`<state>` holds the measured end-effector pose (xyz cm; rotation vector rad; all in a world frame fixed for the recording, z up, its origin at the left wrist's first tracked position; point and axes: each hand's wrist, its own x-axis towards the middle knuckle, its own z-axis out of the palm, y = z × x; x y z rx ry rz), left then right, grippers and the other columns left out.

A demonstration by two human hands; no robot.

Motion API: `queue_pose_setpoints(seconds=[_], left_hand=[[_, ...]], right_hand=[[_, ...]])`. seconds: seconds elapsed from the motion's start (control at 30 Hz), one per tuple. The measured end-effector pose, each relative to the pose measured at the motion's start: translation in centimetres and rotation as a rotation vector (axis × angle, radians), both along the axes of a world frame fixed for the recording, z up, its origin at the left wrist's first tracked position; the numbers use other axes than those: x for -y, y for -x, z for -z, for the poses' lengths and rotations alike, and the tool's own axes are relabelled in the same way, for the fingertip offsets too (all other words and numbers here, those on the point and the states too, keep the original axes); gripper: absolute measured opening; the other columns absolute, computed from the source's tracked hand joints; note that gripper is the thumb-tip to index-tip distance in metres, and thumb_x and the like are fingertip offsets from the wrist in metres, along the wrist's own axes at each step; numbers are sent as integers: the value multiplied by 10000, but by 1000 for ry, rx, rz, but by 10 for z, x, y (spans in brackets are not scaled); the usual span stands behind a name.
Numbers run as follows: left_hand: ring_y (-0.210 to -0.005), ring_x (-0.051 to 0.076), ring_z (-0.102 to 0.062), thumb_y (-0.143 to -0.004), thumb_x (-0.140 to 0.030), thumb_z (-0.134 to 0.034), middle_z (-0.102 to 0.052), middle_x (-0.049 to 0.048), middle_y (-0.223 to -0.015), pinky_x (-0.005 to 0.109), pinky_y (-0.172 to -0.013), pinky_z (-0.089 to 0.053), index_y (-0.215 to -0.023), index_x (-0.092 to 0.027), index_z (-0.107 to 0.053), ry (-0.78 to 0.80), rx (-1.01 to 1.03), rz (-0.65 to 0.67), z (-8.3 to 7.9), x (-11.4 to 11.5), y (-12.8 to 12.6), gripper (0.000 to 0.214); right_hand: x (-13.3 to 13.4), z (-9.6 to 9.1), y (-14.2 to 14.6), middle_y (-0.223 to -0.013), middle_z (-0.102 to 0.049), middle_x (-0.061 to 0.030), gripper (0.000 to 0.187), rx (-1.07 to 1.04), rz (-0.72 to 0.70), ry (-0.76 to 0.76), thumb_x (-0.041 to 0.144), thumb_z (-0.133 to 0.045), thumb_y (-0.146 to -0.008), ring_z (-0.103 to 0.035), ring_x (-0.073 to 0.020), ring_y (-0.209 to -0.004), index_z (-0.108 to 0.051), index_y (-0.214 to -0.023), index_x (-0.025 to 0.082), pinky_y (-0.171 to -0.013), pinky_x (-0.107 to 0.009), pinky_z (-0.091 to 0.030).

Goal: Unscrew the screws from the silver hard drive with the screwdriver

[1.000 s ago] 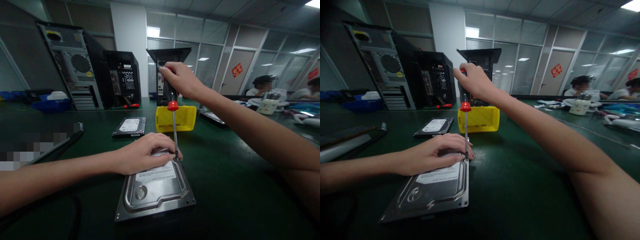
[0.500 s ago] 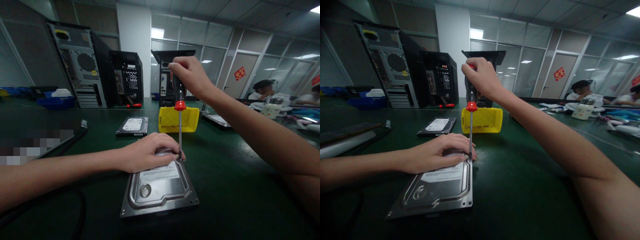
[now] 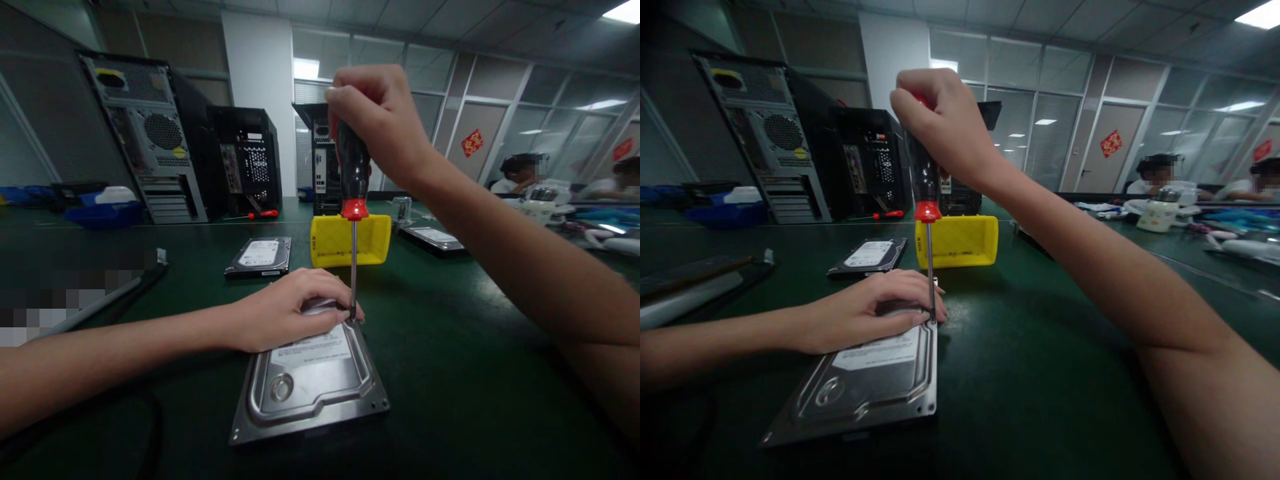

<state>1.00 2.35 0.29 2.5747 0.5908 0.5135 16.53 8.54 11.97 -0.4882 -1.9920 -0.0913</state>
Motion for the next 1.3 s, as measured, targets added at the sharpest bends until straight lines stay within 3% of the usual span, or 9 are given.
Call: queue_pose_setpoints(seconds=[0.5,1.3], left_hand=[[-1033,138,-570,-934,-137,-493,-647,16,-1064,262,-942,-411,-1048,-176,-650,6,-6,-13,-1,-1,-1,198],[-1038,136,-568,-935,-135,-493,-645,17,-1070,256,-952,-400,-1046,-174,-650,10,-14,-19,-1,0,-1,197]], right_hand=[[4,-4,-4,-549,-411,-19,307,-18,-94,-25,160,-424,-820,-316,-31,-519,-409,-515,125,-519,-247,-209],[5,-4,-3,-543,-463,-9,391,-21,-154,-16,214,-358,-897,-402,-10,-523,-516,-551,126,-564,-213,-294]])
